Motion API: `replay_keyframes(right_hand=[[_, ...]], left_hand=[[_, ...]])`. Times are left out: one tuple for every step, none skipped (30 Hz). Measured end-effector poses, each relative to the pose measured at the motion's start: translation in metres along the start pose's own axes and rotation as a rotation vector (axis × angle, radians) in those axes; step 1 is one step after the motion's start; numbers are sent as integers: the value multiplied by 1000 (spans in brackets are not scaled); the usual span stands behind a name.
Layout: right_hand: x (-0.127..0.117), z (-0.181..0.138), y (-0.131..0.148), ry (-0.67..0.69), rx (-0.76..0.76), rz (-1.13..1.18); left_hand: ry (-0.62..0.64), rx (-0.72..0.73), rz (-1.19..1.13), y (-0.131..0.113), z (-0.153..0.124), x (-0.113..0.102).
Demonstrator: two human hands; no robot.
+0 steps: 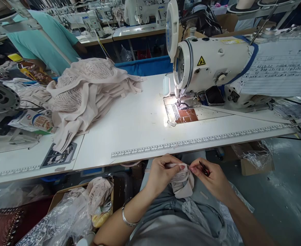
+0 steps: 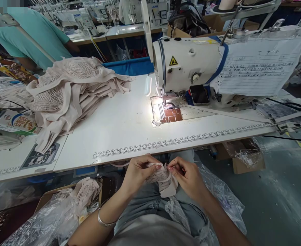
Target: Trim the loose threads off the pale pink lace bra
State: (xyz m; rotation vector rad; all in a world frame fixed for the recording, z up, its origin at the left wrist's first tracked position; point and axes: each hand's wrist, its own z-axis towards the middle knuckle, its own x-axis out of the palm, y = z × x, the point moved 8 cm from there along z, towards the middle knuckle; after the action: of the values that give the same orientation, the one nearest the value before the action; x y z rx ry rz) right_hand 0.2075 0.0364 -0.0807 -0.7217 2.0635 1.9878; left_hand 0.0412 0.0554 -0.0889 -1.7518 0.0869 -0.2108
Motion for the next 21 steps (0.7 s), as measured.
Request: replay_keyframes(right_hand=[[0, 0, 0, -2, 1, 0], [0, 0, 0, -7, -2, 2], [-1, 0, 1, -9, -14, 6], [-2, 1, 3, -7, -36, 16], [-3, 1, 5, 2, -63, 30], [-4, 1, 7, 24, -91, 47], [-4, 2, 9, 55, -112, 58], [-3, 2, 10, 89, -123, 57], [-3, 3, 10, 119, -122, 45], [-4, 4, 10, 137, -114, 24], [-5, 5, 11, 145, -106, 1], [-5, 6, 12, 147, -99, -20], [-6, 6, 14, 147, -97, -38], [-6, 7, 16, 150, -99, -55], [-5, 7, 18, 152, -104, -76], [-4, 7, 20, 157, -110, -98], [-3, 7, 21, 161, -116, -120], [-2, 7, 22, 164, -119, -134], [-1, 6, 22, 166, -118, -140], [0, 6, 22, 167, -115, -139], [1, 5, 21, 169, -110, -132]], left_hand=[[3, 12, 9, -1, 0, 0], [6, 25, 14, -2, 0, 0], [6, 40, 17, -3, 0, 0], [6, 55, 18, -4, -1, 0], [4, 70, 19, -6, -1, 0], [7, 85, 25, -8, -1, 0], [11, 100, 33, -9, -2, 0], [21, 112, 46, -11, -2, 1], [35, 122, 62, -13, -2, 2], [50, 127, 79, -14, -2, 3], [64, 129, 96, -15, -2, 5], [73, 128, 109, -16, -2, 5], [77, 126, 116, -16, -2, 6], [79, 123, 118, -16, -2, 6], [78, 120, 116, -16, -2, 6], [78, 114, 110, -15, -1, 6], [76, 110, 102, -14, -1, 5], [75, 105, 94, -13, -1, 5], [74, 103, 88, -12, -1, 5], [72, 102, 85, -12, -1, 5], [69, 102, 84, -11, -1, 4]])
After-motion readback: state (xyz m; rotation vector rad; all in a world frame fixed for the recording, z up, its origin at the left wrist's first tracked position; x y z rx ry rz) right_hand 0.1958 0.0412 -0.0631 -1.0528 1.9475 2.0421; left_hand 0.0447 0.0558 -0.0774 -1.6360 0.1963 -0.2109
